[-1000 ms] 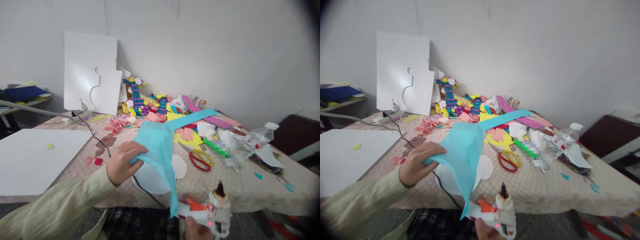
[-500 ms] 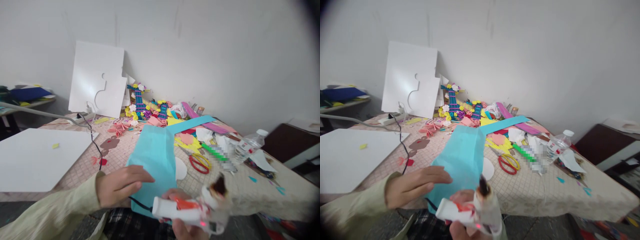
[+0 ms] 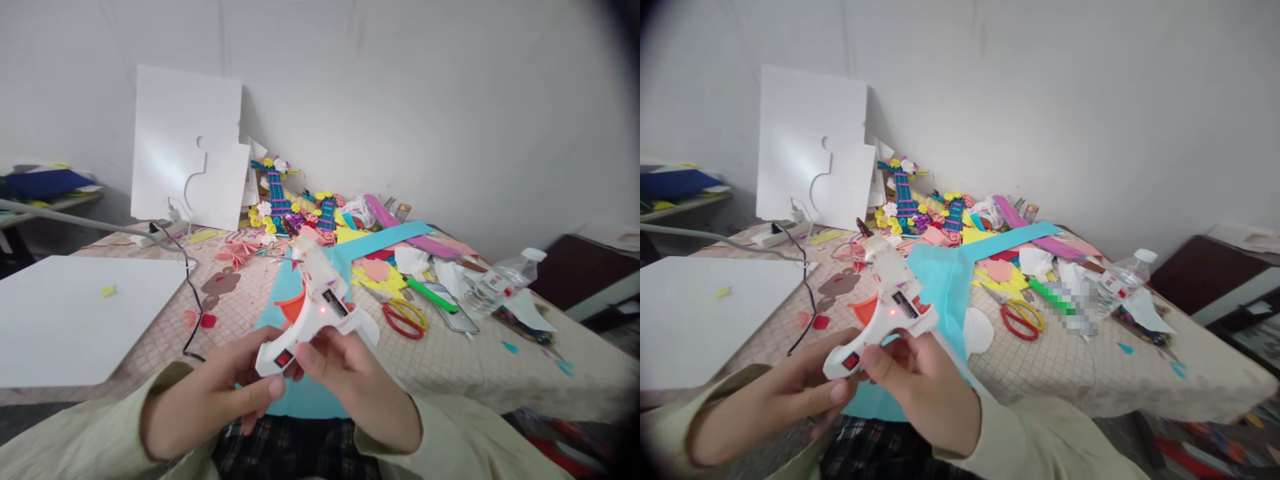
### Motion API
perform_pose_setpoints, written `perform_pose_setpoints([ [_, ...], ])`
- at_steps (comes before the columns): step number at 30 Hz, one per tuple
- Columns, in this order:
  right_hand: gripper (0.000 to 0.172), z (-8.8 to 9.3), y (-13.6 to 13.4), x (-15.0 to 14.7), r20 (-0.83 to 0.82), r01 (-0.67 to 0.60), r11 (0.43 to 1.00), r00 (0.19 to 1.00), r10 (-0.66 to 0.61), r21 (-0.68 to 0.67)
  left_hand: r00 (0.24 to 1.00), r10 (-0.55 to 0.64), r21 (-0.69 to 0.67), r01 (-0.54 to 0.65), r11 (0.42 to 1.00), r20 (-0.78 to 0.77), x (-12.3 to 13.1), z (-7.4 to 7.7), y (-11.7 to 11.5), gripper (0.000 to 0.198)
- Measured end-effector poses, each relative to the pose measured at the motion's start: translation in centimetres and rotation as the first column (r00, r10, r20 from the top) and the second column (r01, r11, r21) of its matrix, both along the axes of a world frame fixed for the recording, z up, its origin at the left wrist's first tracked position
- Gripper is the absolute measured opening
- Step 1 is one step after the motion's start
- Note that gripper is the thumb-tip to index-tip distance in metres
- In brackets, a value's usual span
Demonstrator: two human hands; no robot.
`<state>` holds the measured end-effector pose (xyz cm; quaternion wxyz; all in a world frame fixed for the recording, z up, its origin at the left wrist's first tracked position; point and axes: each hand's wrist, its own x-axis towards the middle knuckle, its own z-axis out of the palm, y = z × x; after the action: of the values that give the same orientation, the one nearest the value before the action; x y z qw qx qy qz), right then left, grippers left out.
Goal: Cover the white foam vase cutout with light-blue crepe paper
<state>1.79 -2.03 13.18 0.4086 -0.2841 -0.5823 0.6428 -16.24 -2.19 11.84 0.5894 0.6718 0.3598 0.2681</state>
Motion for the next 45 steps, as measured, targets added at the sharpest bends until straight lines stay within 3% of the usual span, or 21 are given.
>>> perform_pose_setpoints([
  [4,0.024,-0.8,-1.1,1.8,0.308,0.041,0.973,0.945,-0.113,0.228,0.987,0.156,0.262,-0.138,0.955,-0.049,1.2,-1.1,0.2,0.033],
  [7,0.041,-1.8,-2.1,2.7,0.505,-0.074,0.922,0.852,-0.141,0.381,0.992,0.127,0.389,-0.109,0.915,-0.02,1.6,-2.6,0.2,0.027],
  [10,0.055,-1.9,-2.9,3.5,0.538,-0.208,0.869,0.839,-0.077,0.449,0.995,0.092,0.389,-0.095,0.916,0.027,1.1,-4.1,-0.3,0.023],
  [13,0.037,-1.5,-3.4,4.9,0.569,-0.334,0.87,0.819,0.077,0.363,0.973,0.227,0.339,-0.231,0.912,0.053,-0.2,-4.9,-0.8,0.024],
  [15,0.026,-2.0,-3.2,6.1,0.612,-0.343,0.882,0.787,0.083,0.321,0.947,0.319,0.261,-0.318,0.911,0.041,-1.5,-5.0,-0.4,0.031],
  [16,0.026,-2.6,-2.8,6.6,0.628,-0.267,0.895,0.778,-0.017,0.356,0.943,0.332,0.206,-0.331,0.921,0.031,-2.1,-4.9,0.1,0.033],
  [17,0.027,-3.5,-2.1,7.1,0.634,-0.114,0.899,0.746,-0.203,0.423,0.947,0.32,0.157,-0.322,0.934,0.038,-2.8,-4.9,0.8,0.033],
  [18,0.028,-4.6,-1.1,7.4,0.636,0.024,0.868,0.671,-0.382,0.496,0.954,0.298,0.105,-0.301,0.948,0.044,-3.3,-4.9,1.7,0.032],
  [19,0.031,-6.0,0.0,7.7,0.64,0.059,0.825,0.6,-0.48,0.563,0.949,0.308,0.065,-0.312,0.948,0.066,-3.8,-5.0,2.7,0.03],
  [22,0.052,-10.3,3.6,8.1,0.688,-0.14,0.73,0.489,-0.537,0.669,0.915,0.387,0.025,-0.392,0.919,0.113,-5.0,-6.1,6.0,0.033],
  [24,0.06,-12.6,5.2,8.6,0.768,-0.273,0.736,0.406,-0.496,0.62,0.887,0.443,-0.032,-0.442,0.896,0.13,-5.9,-7.2,7.9,0.036],
  [27,0.063,-14.3,5.7,9.9,0.841,-0.341,0.777,0.332,-0.427,0.529,0.847,0.511,-0.166,-0.488,0.857,0.146,-7.4,-8.7,9.7,0.035],
  [31,0.061,-13.9,5.4,11.4,0.84,-0.324,0.786,0.341,-0.422,0.527,0.836,0.531,-0.266,-0.485,0.833,0.14,-8.8,-8.9,10.6,0.027],
  [35,0.059,-13.0,7.0,11.4,0.805,-0.276,0.765,0.33,-0.493,0.581,0.826,0.547,-0.32,-0.486,0.813,0.135,-8.9,-8.6,10.7,0.026],
  [41,0.065,-13.8,9.9,12.3,0.857,-0.318,0.804,0.312,-0.411,0.502,0.81,0.586,-0.344,-0.545,0.765,0.02,-9.8,-11.2,11.6,0.03],
  [45,0.055,-13.4,10.1,14.2,0.755,-0.079,0.795,0.382,-0.532,0.601,0.792,0.605,-0.344,-0.592,0.729,-0.08,-10.8,-12.2,12.1,0.032],
])
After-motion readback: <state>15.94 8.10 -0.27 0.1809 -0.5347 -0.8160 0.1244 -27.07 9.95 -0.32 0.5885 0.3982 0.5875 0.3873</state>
